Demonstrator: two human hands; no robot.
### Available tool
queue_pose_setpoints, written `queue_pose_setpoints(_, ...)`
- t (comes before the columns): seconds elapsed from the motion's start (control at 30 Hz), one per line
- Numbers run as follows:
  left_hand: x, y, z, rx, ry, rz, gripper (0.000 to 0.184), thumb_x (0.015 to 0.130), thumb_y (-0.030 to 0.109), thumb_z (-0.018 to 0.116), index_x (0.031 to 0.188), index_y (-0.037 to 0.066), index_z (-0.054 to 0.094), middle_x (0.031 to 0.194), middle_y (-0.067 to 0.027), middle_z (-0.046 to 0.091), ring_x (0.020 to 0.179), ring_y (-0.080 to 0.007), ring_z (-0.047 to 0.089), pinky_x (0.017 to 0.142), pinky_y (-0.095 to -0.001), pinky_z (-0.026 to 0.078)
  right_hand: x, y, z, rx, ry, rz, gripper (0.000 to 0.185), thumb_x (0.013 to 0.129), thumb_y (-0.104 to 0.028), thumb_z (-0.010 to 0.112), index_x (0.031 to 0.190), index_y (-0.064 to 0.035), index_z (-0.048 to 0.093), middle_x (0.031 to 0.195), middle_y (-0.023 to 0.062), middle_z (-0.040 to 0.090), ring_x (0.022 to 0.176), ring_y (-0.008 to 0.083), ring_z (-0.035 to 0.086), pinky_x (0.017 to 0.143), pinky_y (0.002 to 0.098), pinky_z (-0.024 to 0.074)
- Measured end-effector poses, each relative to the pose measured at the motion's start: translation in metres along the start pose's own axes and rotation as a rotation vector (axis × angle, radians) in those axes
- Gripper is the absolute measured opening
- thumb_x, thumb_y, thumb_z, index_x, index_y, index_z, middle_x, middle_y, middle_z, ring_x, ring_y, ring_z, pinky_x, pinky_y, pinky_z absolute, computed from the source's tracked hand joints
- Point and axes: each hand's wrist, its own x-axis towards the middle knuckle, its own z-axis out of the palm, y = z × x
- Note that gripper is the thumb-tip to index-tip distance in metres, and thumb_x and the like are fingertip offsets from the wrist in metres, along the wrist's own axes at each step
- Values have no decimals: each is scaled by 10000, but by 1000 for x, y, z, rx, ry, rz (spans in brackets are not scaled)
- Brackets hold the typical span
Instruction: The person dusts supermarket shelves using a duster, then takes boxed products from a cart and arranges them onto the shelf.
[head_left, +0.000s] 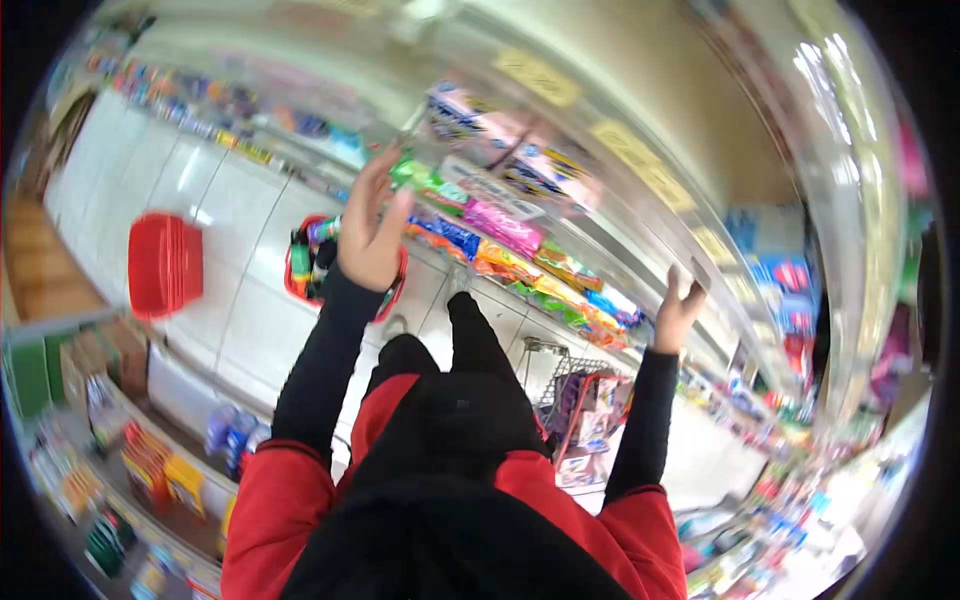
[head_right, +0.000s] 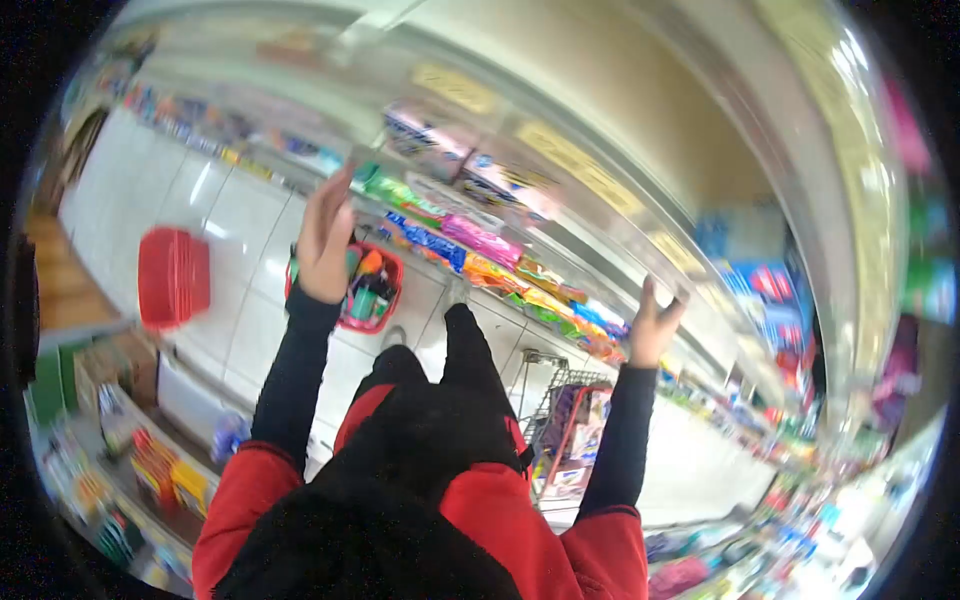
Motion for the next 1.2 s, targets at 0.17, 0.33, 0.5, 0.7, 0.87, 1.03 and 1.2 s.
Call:
queue_pose_setpoints(0.17,-90,-17,-27,59,-219,-465,333,826,132,481,1110,-24,405,1098,-113,469,1040,-164,430,893,-275,314,-156,8,-113,-111,134,257,445,738,-52,548,1134,30,362,1117,155,412,1066,236,381,915,326,275)
queue_pose_setpoints(0.33,-163,-54,-33,253,-552,-714,276,821,163,496,1045,6,465,1019,-58,505,948,-132,472,838,-249,355,-281,2,-228,-241,505,475,391,738,-89,553,1078,41,414,1069,154,459,1031,233,413,911,326,274)
queue_pose_setpoints(0.5,-200,-19,58,183,-917,-625,276,811,154,506,1047,20,457,1010,-58,510,930,-126,479,821,-246,364,-373,-6,-303,-302,800,570,372,743,-87,546,1073,28,418,1083,137,449,1054,231,394,928,329,246)
queue_pose_setpoints(0.7,-333,31,186,74,-1442,-509,328,801,167,520,1084,34,423,1052,-66,489,941,-145,483,787,-271,398,-479,-1,-378,-782,825,686,424,708,-121,581,1081,6,425,1109,170,415,1065,303,363,908,368,257)
queue_pose_setpoints(0.87,-512,96,262,-11,-1803,-461,367,784,208,543,1085,33,429,1035,-75,496,976,-180,483,790,-310,402,-586,76,-389,-126,643,1044,384,752,-282,543,1003,2,484,950,168,501,960,331,427,830,403,314)
queue_pose_setpoints(1.03,-631,131,304,-41,-1801,-49,335,776,222,541,1041,30,468,999,-117,504,963,-207,493,786,-329,401,-587,58,-391,-448,387,784,591,655,-363,612,1102,-29,417,1057,157,470,1083,329,333,885,457,211)
queue_pose_setpoints(1.2,-661,126,317,225,-1893,-372,320,811,209,498,1061,12,456,1055,-114,487,975,-210,472,859,-300,345,-599,71,-383,383,365,643,752,611,-379,648,1194,-39,315,1183,161,369,1165,343,260,944,449,186)
